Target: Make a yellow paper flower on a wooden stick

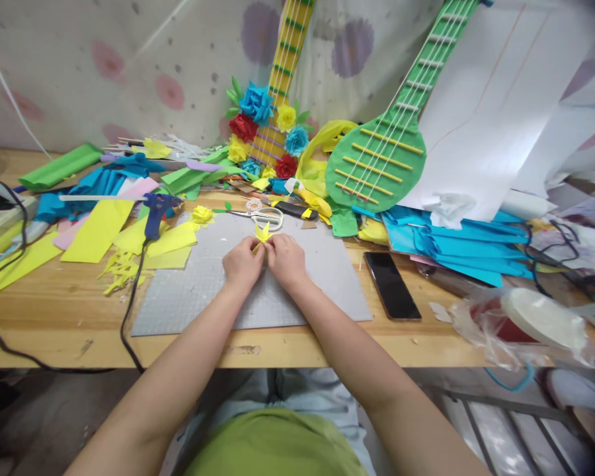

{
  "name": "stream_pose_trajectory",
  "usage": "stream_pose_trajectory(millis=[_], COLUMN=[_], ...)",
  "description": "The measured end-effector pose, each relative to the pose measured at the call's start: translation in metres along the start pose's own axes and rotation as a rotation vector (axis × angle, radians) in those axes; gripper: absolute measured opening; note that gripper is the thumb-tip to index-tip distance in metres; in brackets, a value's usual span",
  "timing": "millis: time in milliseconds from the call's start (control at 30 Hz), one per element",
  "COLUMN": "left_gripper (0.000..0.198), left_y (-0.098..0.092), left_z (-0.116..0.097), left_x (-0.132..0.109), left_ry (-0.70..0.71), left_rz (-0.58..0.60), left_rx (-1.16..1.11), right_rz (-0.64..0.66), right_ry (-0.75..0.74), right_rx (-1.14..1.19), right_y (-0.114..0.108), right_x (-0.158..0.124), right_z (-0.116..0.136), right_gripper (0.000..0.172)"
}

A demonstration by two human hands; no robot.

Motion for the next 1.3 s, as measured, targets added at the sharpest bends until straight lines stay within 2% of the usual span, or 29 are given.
stream_pose_trajectory(millis=[433,600,733,867,933,1133,1300], left_gripper=[0.023,0.025,0.021,0.014,0.013,0.013,0.014], left_y=[0.004,-0.003,-0.005,-0.009,-0.007,-0.006,-0.006], left_z=[0.000,0.010,0.015,0.009,0.007,0.001,-0.003], left_x=[0.001,0.007,0.013,0.014,0.014,0.012,0.011], left_ry=[-0.016,-0.021,0.111,0.346,0.414,0.526,0.555], left_rz=[0.074,0.033,0.005,-0.077,-0.084,-0.104,-0.101], left_rx=[-0.005,-0.079,-0.193,-0.159,-0.129,-0.046,0.002], right_rz=[0.045,0.050,0.077,0.089,0.102,0.131,0.154], right_ry=[0.003,-0.030,-0.058,-0.077,-0.090,-0.125,-0.132], right_rx=[0.012,-0.017,-0.025,-0.022,-0.019,-0.007,0.026], right_y=[0.004,0.003,0.003,0.001,0.002,0.001,0.002], right_x=[0.000,-0.002,-0.003,-0.003,-0.003,-0.003,-0.002], right_z=[-0.004,-0.007,-0.008,-0.010,-0.011,-0.014,-0.016], right_gripper=[0.014,0.012,0.010,0.010,0.011,0.010,0.011])
Point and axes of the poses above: each hand's wrist, its own x-axis towards the middle knuckle, its own y-axis out of the palm, z = x × y, the point moved 6 cm from there along x, towards the middle knuckle, and after that the axes turned 8 degrees about x, right-handed, at the moved point
